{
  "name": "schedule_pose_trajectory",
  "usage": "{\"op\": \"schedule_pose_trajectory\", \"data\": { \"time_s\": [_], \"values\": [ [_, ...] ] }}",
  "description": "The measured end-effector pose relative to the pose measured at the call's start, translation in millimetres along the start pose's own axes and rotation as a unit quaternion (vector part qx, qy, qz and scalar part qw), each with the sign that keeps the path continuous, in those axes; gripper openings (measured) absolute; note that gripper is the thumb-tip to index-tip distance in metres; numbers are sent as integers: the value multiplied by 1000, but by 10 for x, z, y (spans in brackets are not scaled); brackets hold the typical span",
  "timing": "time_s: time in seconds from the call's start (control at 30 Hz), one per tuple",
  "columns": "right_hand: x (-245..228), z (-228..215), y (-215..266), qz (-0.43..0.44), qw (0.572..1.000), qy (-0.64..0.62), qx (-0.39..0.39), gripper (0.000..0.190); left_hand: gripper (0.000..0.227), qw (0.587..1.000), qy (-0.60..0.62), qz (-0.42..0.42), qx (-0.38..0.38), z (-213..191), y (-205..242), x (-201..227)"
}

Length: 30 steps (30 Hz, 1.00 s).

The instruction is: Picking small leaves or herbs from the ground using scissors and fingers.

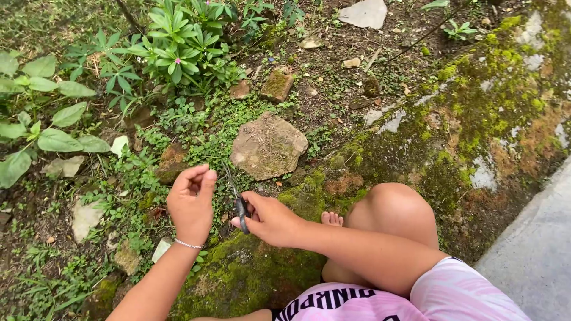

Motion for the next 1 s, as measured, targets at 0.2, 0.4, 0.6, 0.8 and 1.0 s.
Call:
{"op": "schedule_pose_trajectory", "data": {
  "time_s": [0.2, 0.4, 0.6, 0.8, 1.0],
  "values": [
    [-41, -13, 2, -4, 1000, -6, 1, 36, 15, 999, 9, 17, -26, 64, -36, -341],
    [-157, 80, -37, 25, 999, 0, -19, 41, 53, 997, 52, 62, -5, -17, -49, -288],
    [-201, 42, -202, 0, 1000, -16, -27, 51, 46, 998, 50, 43, 13, -391, -68, -726],
    [-883, -302, -192, -72, 988, 135, -4, 56, 44, 998, 8, 51, 46, -656, -99, -1027],
    [-1189, -692, -187, -109, 960, 249, -73, 62, 46, 998, -54, 35, 9, -701, 22, -1189]
  ]
}}
Point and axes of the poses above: each hand's wrist, its own y-axis away from the middle knuckle, its own z-axis out of the palm, x = y × z, the point moved 6 cm from there along -y, towards the middle knuckle, and after that the axes turned 9 degrees about -y, right-handed, at the moved point
